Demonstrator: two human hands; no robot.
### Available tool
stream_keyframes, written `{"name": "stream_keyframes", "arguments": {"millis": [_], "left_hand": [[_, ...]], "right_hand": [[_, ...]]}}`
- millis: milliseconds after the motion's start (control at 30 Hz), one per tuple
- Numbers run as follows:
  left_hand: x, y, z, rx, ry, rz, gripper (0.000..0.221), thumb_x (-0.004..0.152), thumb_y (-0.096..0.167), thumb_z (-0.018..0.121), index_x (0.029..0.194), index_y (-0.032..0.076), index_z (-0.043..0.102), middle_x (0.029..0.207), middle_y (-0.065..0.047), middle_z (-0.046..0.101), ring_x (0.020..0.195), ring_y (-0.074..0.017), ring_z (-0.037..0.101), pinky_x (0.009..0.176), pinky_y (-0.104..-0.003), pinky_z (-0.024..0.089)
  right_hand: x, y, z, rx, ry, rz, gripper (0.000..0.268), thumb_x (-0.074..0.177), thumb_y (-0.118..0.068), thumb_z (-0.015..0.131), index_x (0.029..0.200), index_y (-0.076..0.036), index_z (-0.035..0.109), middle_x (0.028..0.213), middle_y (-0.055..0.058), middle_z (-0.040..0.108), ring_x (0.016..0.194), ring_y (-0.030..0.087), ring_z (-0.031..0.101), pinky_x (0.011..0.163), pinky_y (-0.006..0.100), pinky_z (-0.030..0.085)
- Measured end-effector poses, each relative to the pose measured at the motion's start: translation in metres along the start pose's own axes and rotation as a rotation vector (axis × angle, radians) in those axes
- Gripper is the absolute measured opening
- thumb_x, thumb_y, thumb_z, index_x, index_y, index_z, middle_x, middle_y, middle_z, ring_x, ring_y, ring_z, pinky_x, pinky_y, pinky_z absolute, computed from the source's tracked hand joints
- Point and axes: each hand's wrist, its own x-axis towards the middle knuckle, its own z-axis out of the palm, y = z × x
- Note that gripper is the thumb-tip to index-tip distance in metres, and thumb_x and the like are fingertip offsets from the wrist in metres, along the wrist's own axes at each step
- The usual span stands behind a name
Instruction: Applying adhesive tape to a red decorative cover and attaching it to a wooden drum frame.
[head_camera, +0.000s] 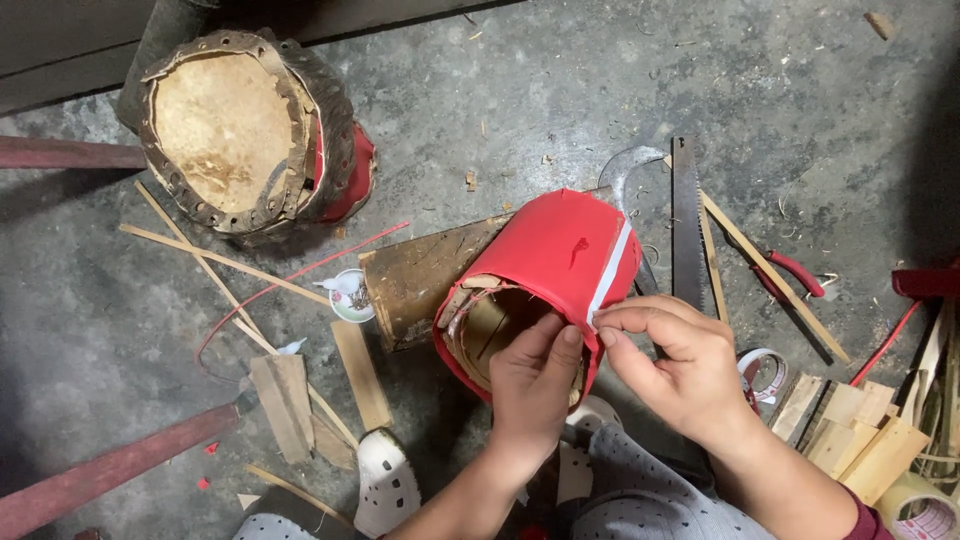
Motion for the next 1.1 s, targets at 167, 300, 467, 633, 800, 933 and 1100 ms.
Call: {"name": "stream_keyframes", "arguments": {"millis": [167,300,467,633,800,933,1100], "left_hand": [[0.000,0.002,0.002,-0.026,-0.002,0.005,0.026,0.098,0.024,0.067,0.113,0.005,0.076,0.099,-0.002,0.075,0.093,-0.0113,0.067,0.085,-0.028,0.056],[0.000,0.004,0.004,-0.079,-0.008,-0.005,0.029,0.097,0.022,0.067,0.118,0.003,0.075,0.107,-0.005,0.078,0.100,-0.0141,0.071,0.092,-0.030,0.059],[-0.001,0.010,0.004,-0.061,-0.031,-0.004,0.029,0.098,0.023,0.066,0.117,0.003,0.075,0.105,-0.005,0.077,0.098,-0.0137,0.070,0.090,-0.029,0.059],[0.000,0.006,0.004,-0.086,-0.058,0.012,0.028,0.098,0.023,0.066,0.117,0.003,0.073,0.107,-0.006,0.077,0.100,-0.0156,0.072,0.093,-0.030,0.060],[0.000,-0.011,0.003,-0.146,-0.003,0.030,0.020,0.096,0.018,0.070,0.109,0.003,0.069,0.101,-0.006,0.074,0.094,-0.0143,0.069,0.088,-0.029,0.059],[0.000,-0.014,0.003,-0.128,0.017,0.011,0.021,0.095,0.019,0.071,0.109,0.004,0.069,0.100,-0.006,0.074,0.093,-0.0147,0.069,0.085,-0.029,0.059],[-0.002,-0.029,0.005,-0.154,0.125,0.118,0.034,0.091,0.010,0.075,0.117,0.007,0.053,0.102,-0.010,0.062,0.094,-0.0176,0.065,0.084,-0.029,0.057]], "right_hand": [[0.000,0.000,-0.004,-0.018,-0.021,-0.038,0.009,0.090,-0.009,0.071,0.097,-0.004,0.076,0.097,0.009,0.078,0.088,0.020,0.077,0.086,0.031,0.059],[0.001,-0.001,-0.005,-0.033,-0.029,-0.080,0.010,0.089,-0.009,0.072,0.098,-0.004,0.076,0.097,0.010,0.079,0.088,0.021,0.078,0.086,0.032,0.061],[0.002,-0.001,-0.004,-0.058,-0.022,-0.111,0.009,0.089,-0.008,0.072,0.096,-0.003,0.075,0.096,0.010,0.079,0.087,0.022,0.078,0.086,0.033,0.061],[0.004,-0.004,-0.003,-0.077,-0.008,-0.119,0.007,0.090,-0.008,0.071,0.093,-0.003,0.075,0.094,0.010,0.079,0.085,0.022,0.077,0.084,0.033,0.061],[0.005,-0.007,-0.002,-0.067,-0.006,-0.108,0.007,0.091,-0.007,0.067,0.090,-0.003,0.073,0.091,0.010,0.077,0.082,0.022,0.076,0.082,0.034,0.059],[0.006,-0.007,-0.002,-0.056,-0.001,-0.098,0.008,0.092,-0.007,0.066,0.089,-0.003,0.073,0.090,0.009,0.077,0.081,0.022,0.075,0.081,0.033,0.059],[0.004,-0.005,-0.002,-0.049,-0.009,-0.064,0.009,0.093,-0.010,0.066,0.089,-0.005,0.072,0.090,0.008,0.077,0.082,0.021,0.075,0.082,0.032,0.059]]}}
